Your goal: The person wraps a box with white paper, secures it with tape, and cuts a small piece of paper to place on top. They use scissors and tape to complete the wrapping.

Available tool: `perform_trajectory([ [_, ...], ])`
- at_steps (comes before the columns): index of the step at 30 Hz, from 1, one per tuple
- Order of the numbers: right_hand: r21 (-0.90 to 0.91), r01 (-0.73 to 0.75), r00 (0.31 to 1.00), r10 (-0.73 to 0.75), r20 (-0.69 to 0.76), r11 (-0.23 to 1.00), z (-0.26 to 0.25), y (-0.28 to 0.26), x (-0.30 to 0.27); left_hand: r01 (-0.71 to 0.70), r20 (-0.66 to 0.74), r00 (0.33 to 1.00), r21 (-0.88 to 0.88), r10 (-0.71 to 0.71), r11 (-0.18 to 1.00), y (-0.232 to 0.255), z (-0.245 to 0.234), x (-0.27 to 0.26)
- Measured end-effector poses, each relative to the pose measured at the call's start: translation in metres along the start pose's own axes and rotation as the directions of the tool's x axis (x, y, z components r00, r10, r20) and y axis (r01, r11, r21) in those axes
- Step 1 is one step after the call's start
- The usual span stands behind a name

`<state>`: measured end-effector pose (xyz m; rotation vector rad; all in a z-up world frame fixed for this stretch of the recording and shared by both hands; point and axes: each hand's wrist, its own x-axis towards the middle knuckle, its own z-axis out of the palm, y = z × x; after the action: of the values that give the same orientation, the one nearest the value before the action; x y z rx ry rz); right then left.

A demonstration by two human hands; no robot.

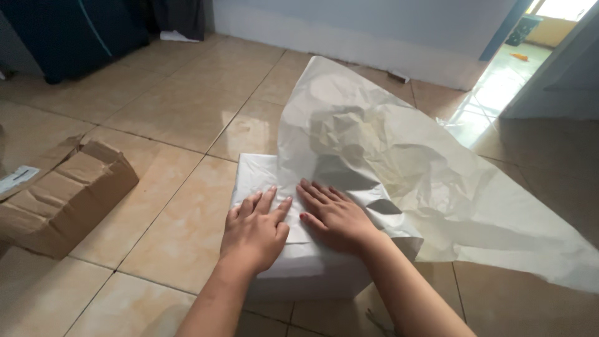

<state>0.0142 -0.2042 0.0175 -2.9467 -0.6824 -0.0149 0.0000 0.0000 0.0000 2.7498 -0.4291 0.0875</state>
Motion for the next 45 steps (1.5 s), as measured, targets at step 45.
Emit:
perform_trajectory([
  [45,0.760,0.633,0.274,0.961,-0.038,-0.150,0.024,0.182,-0.296,-0.023,-0.014,0.989,-0.998,0.150,0.057,0.213,0.037,-0.033],
])
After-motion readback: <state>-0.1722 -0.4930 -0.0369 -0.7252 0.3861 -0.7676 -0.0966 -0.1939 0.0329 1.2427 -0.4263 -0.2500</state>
